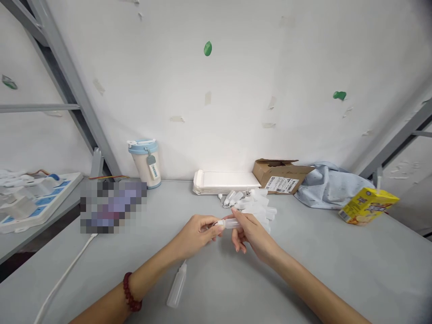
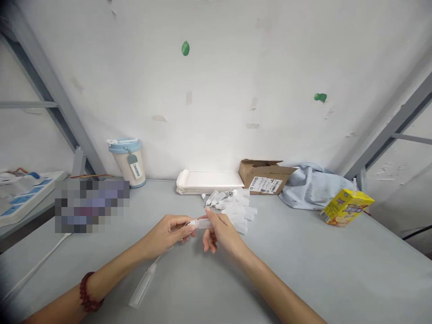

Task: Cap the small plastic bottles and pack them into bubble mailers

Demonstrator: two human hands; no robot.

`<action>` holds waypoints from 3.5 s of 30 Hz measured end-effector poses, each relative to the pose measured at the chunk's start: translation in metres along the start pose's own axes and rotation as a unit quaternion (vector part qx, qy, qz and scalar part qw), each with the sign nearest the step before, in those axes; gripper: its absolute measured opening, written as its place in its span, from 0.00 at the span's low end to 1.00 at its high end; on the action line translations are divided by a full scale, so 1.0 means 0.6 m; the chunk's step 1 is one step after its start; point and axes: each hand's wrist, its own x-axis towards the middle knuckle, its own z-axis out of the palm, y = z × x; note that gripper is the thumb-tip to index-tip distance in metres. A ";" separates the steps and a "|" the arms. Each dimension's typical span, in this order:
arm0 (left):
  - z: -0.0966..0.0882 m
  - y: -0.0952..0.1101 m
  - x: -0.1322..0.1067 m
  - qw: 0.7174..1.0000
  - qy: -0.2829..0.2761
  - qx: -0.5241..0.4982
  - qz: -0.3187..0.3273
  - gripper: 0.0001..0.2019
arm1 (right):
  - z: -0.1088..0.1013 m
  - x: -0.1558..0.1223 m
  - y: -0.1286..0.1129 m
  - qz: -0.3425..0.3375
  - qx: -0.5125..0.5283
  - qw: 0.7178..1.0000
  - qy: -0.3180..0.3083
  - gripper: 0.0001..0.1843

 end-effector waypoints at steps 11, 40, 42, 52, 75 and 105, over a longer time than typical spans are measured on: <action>0.005 0.002 -0.003 0.998 0.039 0.038 0.032 0.11 | -0.002 -0.001 0.001 -0.013 -0.014 0.999 -0.028 0.32; 0.000 0.006 -0.007 0.988 0.040 0.136 0.059 0.15 | -0.004 0.002 0.012 -0.129 -0.059 0.990 0.021 0.18; 0.003 0.006 -0.008 0.978 0.062 0.183 0.080 0.14 | -0.003 0.005 0.013 -0.123 -0.048 0.991 0.024 0.19; 0.001 0.020 -0.002 0.998 0.063 -0.007 -0.013 0.17 | -0.004 -0.002 0.005 -0.171 -0.079 0.982 0.025 0.16; 0.006 0.020 -0.008 0.996 0.090 0.013 -0.017 0.19 | -0.001 -0.003 0.010 -0.176 -0.066 0.982 0.032 0.17; 0.011 0.013 -0.008 0.983 0.039 -0.157 -0.088 0.20 | 0.000 -0.012 0.005 -0.269 -0.268 0.920 0.096 0.15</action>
